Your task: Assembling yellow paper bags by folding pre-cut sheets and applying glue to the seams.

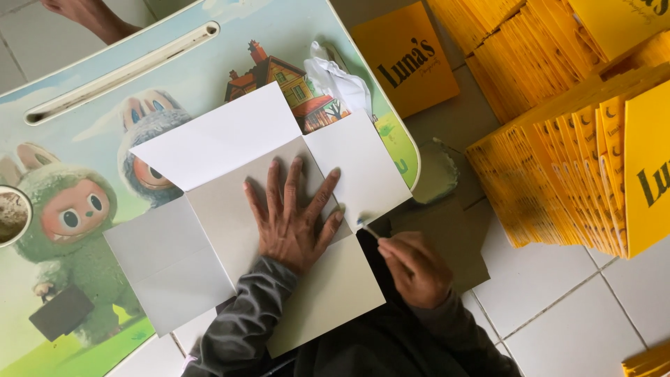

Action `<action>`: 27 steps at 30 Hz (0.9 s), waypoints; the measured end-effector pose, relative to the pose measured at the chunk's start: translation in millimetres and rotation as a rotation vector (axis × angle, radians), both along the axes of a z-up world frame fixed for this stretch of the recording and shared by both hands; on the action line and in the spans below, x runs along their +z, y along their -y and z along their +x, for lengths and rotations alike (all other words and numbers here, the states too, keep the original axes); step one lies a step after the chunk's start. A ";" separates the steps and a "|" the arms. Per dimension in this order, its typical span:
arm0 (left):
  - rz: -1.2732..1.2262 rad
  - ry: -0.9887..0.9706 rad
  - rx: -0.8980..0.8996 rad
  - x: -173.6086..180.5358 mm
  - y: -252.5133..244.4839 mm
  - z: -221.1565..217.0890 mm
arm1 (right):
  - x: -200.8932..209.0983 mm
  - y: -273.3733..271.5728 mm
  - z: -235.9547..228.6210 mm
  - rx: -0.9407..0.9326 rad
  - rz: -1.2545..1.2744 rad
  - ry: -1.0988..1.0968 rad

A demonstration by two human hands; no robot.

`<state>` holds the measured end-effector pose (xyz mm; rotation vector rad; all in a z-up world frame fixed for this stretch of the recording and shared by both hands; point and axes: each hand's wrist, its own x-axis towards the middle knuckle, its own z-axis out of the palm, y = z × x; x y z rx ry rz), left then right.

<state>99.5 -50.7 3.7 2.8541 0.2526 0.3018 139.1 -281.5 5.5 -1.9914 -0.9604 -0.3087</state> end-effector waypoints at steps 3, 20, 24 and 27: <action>0.000 0.001 -0.006 -0.5 -0.5 0.0 | -4.1 3.0 -0.1 -0.001 -0.016 -0.014; -0.037 0.056 0.028 -1.1 2.0 1.1 | -1.2 -12.4 3.8 0.037 0.188 0.069; -0.035 0.058 0.027 -1.7 1.7 1.6 | -5.5 20.2 35.3 0.057 0.127 0.115; -0.040 0.060 0.034 -2.2 1.9 1.0 | -4.6 16.7 33.0 0.071 0.146 0.106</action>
